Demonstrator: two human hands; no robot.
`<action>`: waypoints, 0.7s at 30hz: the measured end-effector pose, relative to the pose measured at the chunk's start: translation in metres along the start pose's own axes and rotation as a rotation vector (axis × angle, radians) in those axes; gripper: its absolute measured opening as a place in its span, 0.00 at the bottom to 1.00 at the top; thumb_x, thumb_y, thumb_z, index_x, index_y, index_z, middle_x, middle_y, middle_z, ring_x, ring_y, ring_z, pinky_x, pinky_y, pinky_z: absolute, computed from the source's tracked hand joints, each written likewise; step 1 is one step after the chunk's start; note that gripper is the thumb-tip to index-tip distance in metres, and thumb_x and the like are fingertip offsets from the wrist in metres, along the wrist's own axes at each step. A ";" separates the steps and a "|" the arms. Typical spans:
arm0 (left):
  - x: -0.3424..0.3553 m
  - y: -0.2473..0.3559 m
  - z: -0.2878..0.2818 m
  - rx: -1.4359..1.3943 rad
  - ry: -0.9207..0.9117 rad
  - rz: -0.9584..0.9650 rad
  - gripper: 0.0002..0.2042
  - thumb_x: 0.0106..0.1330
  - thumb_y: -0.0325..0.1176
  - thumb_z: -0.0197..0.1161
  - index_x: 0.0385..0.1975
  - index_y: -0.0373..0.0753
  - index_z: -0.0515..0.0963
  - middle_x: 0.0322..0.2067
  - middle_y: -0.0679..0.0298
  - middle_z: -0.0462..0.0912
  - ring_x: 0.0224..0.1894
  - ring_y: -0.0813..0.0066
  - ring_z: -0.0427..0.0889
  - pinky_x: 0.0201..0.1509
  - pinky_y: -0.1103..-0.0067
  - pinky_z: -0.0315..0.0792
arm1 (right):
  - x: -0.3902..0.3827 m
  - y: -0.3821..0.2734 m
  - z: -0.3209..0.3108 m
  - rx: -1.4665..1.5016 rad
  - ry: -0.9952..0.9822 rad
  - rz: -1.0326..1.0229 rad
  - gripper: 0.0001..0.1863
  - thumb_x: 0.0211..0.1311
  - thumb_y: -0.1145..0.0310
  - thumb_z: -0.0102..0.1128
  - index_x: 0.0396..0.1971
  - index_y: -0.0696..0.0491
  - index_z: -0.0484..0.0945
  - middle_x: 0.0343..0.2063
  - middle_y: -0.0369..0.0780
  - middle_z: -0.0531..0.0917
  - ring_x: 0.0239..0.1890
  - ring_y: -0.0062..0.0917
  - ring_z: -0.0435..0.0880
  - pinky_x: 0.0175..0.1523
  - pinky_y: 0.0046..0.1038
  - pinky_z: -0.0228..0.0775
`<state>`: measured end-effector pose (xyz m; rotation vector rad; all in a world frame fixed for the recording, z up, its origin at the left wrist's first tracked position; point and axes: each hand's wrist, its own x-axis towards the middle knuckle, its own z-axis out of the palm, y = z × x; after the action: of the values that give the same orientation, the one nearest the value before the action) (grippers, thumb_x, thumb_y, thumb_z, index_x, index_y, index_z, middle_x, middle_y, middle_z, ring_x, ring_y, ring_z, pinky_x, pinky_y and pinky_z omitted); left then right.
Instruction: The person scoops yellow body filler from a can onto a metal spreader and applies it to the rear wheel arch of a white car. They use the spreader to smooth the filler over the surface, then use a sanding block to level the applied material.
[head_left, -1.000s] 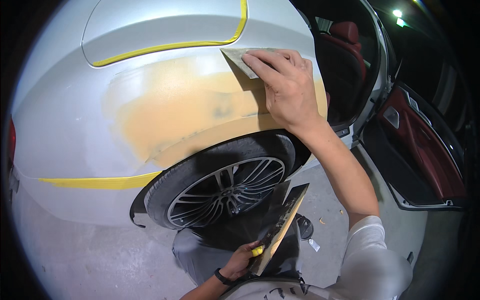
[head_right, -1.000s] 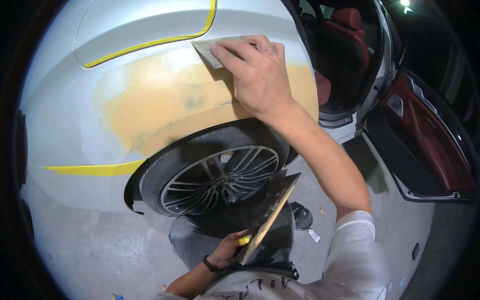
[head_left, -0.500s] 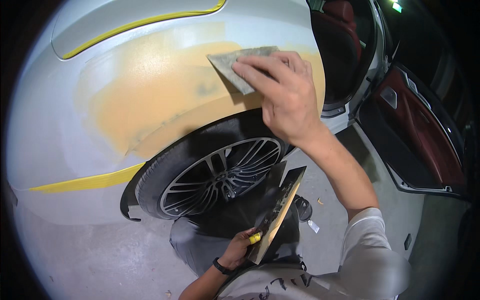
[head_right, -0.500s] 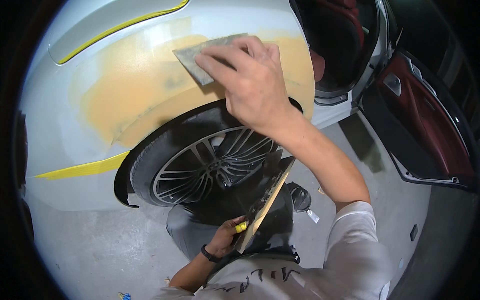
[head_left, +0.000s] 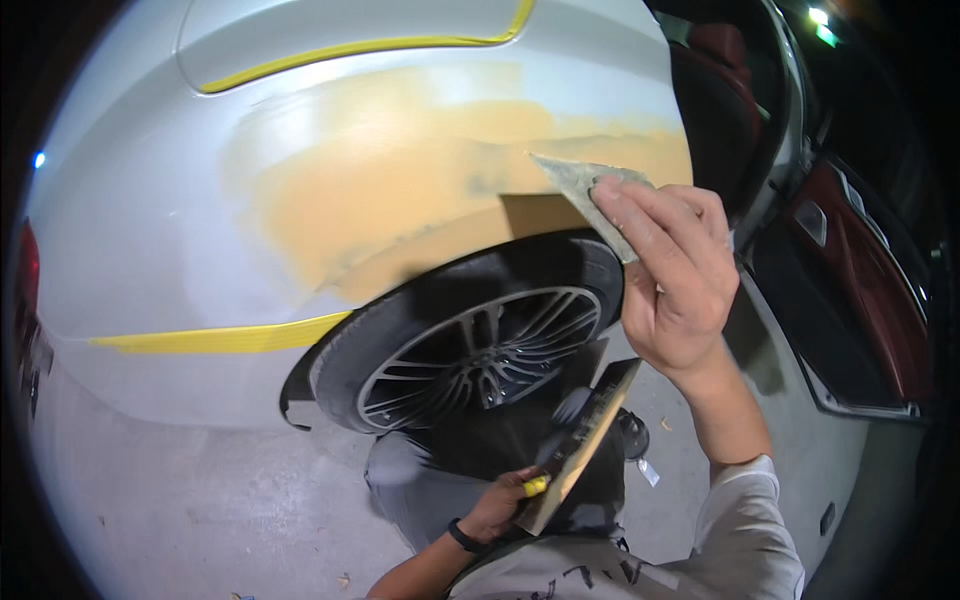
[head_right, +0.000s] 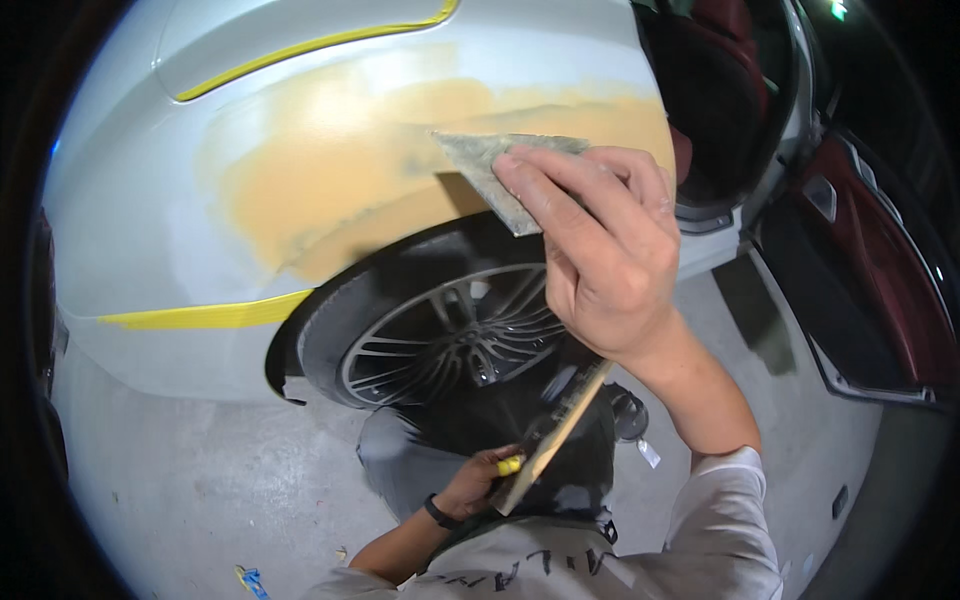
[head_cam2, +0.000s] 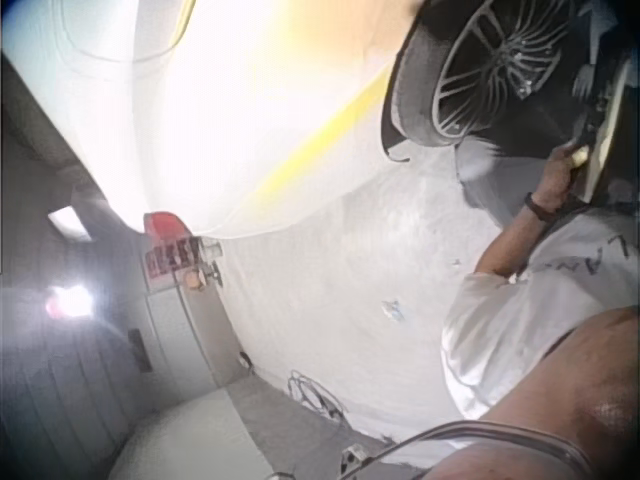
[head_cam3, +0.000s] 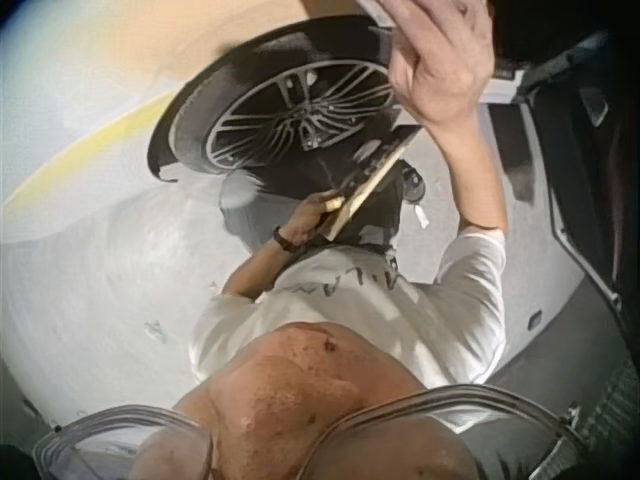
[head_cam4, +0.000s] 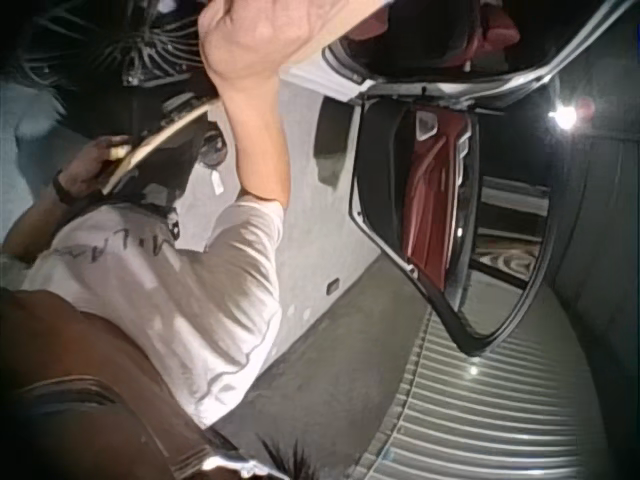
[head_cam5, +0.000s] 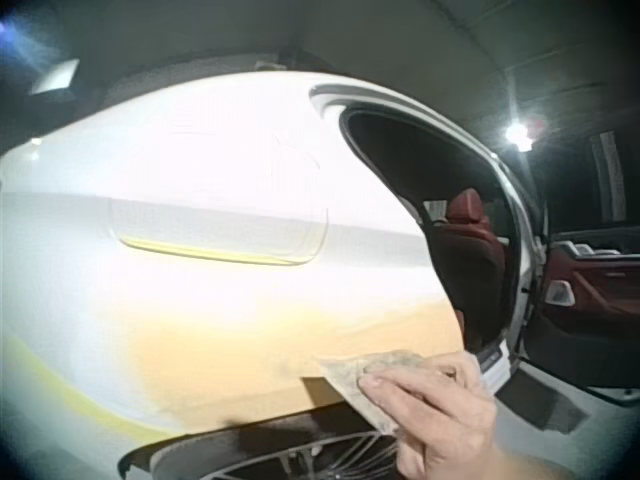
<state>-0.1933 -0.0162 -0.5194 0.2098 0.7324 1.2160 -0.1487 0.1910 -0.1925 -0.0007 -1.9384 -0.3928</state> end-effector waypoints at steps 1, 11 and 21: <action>0.003 -0.001 -0.002 0.017 -0.047 0.010 0.22 0.78 0.27 0.57 0.69 0.30 0.69 0.52 0.63 0.84 0.47 0.81 0.86 0.49 0.84 0.82 | 0.015 -0.005 0.010 0.009 0.011 -0.045 0.25 0.45 0.83 0.66 0.47 0.53 0.89 0.43 0.36 0.90 0.37 0.34 0.81 0.46 0.31 0.72; -0.004 -0.002 -0.007 0.031 -0.110 0.045 0.20 0.79 0.29 0.56 0.67 0.29 0.72 0.51 0.65 0.85 0.46 0.86 0.83 0.50 0.87 0.79 | 0.120 -0.066 0.119 -0.035 0.018 -0.260 0.16 0.55 0.72 0.61 0.44 0.50 0.87 0.41 0.32 0.86 0.46 0.31 0.79 0.47 0.38 0.65; -0.014 0.001 -0.016 -0.086 -0.127 0.021 0.21 0.78 0.28 0.59 0.68 0.30 0.71 0.51 0.64 0.85 0.47 0.85 0.85 0.52 0.85 0.81 | 0.054 -0.034 -0.027 0.295 -0.209 0.122 0.15 0.68 0.85 0.60 0.52 0.63 0.84 0.44 0.46 0.87 0.47 0.27 0.86 0.56 0.27 0.76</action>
<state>-0.2059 -0.0326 -0.5255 0.2218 0.5675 1.2394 -0.1522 0.1414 -0.1437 0.0328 -2.1745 -0.0236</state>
